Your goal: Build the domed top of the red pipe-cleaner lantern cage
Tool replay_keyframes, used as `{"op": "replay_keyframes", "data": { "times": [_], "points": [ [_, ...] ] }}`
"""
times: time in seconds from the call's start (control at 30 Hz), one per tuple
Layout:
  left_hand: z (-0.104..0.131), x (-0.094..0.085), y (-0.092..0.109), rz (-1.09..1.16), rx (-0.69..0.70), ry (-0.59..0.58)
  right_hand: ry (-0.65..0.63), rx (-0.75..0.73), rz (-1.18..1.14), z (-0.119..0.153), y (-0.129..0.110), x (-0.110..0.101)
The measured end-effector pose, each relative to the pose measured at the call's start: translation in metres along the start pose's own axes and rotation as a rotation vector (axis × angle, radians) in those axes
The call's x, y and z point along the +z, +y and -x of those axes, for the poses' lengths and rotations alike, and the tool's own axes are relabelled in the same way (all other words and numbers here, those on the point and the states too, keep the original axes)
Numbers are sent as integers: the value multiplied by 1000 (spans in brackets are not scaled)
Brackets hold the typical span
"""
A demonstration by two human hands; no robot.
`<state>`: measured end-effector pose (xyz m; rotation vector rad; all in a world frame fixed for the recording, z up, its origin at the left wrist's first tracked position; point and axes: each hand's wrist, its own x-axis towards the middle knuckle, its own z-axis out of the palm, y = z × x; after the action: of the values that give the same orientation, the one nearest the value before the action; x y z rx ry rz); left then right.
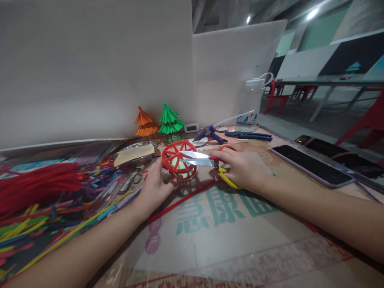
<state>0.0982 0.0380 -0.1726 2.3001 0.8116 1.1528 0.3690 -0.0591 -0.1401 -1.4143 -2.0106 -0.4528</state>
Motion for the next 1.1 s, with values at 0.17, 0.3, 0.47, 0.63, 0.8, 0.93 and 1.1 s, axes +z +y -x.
{"op": "replay_keyframes", "data": {
  "times": [0.17,0.3,0.47,0.63,0.8,0.93,1.1],
  "points": [
    [-1,0,3,7,1,-17,-22,14,-123,2,5,7],
    [-3,1,0,-29,-4,36,-9,112,-301,1,9,14],
    [-4,2,-5,-72,-93,111,-17,270,-380,-4,10,15],
    [-6,3,-2,100,-219,-35,1,334,-405,-5,15,20],
    [-7,1,1,89,-199,-55,61,331,-424,-5,22,29],
    [-8,0,4,66,-184,-65,36,329,-401,-3,23,30],
    [-6,1,8,36,-210,-71,21,269,-370,-3,19,27]
  ]
}}
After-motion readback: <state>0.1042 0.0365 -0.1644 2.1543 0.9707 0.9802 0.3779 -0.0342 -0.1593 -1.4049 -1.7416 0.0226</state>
